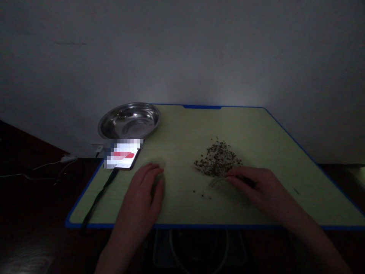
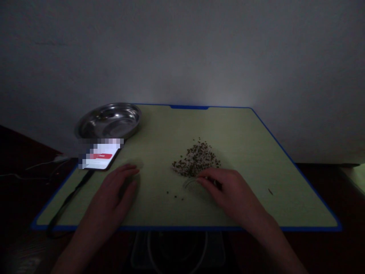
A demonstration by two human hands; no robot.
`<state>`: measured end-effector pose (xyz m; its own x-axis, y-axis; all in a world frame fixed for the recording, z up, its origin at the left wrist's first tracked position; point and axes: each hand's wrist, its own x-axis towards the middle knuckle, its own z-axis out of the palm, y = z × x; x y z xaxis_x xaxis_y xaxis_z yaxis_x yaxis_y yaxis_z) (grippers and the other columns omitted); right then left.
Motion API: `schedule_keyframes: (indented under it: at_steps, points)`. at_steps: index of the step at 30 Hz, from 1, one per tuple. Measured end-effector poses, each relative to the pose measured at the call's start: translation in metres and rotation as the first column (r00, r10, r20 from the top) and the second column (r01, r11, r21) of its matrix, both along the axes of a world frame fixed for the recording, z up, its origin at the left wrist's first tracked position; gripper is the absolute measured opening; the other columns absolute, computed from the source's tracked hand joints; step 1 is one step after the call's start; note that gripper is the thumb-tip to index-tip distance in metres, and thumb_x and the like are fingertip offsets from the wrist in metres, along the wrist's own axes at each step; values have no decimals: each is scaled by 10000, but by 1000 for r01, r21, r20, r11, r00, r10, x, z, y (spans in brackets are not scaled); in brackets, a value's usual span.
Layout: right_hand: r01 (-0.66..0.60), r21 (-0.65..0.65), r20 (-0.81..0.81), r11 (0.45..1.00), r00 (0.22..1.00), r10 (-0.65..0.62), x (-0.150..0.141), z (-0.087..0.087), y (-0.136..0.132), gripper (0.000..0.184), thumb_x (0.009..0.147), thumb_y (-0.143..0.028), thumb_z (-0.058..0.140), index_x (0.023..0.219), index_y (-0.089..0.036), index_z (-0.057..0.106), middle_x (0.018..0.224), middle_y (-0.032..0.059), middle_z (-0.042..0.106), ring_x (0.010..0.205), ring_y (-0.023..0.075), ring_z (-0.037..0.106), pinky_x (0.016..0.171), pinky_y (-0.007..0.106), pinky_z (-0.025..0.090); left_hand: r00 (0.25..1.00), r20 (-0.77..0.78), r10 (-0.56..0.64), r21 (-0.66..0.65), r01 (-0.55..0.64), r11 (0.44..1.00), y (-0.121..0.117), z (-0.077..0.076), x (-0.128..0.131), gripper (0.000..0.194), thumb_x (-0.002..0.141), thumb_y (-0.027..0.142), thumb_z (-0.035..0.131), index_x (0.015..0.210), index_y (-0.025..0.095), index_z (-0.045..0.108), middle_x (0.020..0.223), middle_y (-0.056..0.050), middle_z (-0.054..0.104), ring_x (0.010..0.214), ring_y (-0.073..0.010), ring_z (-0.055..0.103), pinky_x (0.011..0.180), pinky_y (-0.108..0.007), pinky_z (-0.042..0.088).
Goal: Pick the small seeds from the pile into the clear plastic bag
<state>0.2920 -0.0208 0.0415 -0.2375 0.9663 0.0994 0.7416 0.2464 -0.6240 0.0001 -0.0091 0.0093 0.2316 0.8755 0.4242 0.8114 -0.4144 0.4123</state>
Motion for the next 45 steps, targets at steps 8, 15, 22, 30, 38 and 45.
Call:
schedule_keyframes:
  at_steps: [8, 15, 22, 30, 38, 45]
  points:
    - [-6, -52, 5, 999, 1000, 6, 5, -6, -12, 242, 939, -330, 497, 856, -235, 704, 852, 16, 756, 755, 173, 691, 672, 295, 513, 1000, -4, 4, 2, -4, 1000, 0, -2, 0, 267, 949, 299, 450, 1135, 165, 587, 1200, -121, 636, 1175, -269, 576, 1010, -524, 489]
    - [1, -45, -31, 999, 1000, -2, 2, -1, -16, 235, 933, -322, 510, 836, -240, 708, 855, 18, 759, 751, 172, 693, 639, 280, 518, 1000, -1, 4, -12, -4, 1000, -1, -1, 1, 248, 955, 289, 440, 1133, 180, 573, 1205, -113, 626, 1176, -257, 571, 1008, -529, 488]
    - [-43, -83, -31, 996, 999, 40, -2, -5, -25, 244, 941, -319, 497, 857, -255, 717, 873, 21, 765, 782, 186, 706, 678, 303, 546, 1000, 6, 15, -31, -15, 999, -1, 0, 1, 251, 949, 304, 450, 1126, 186, 583, 1208, -114, 629, 1179, -265, 574, 1018, -535, 481]
    - [-1, -71, 35, 997, 999, 4, 2, -10, -16, 252, 945, -325, 490, 872, -239, 715, 904, 39, 766, 801, 203, 703, 692, 330, 539, 1000, 9, 19, -34, -19, 999, -1, 0, 1, 256, 947, 297, 447, 1118, 175, 594, 1206, -123, 636, 1187, -271, 569, 1020, -541, 480]
    - [-84, -93, -25, 992, 996, 82, -3, -8, -16, 236, 951, -319, 502, 849, -245, 701, 847, 7, 751, 752, 167, 685, 683, 293, 516, 999, 26, 21, -60, -20, 998, -1, 1, 1, 253, 943, 303, 453, 1118, 186, 593, 1208, -113, 634, 1186, -268, 571, 1025, -545, 472]
    - [-89, -79, -6, 993, 996, 88, -5, -8, -13, 236, 949, -322, 511, 833, -239, 700, 802, 6, 742, 716, 162, 678, 657, 285, 512, 1000, 18, 19, -52, -18, 998, -1, 2, 2, 257, 943, 302, 456, 1116, 173, 596, 1202, -123, 631, 1182, -268, 571, 1022, -533, 477]
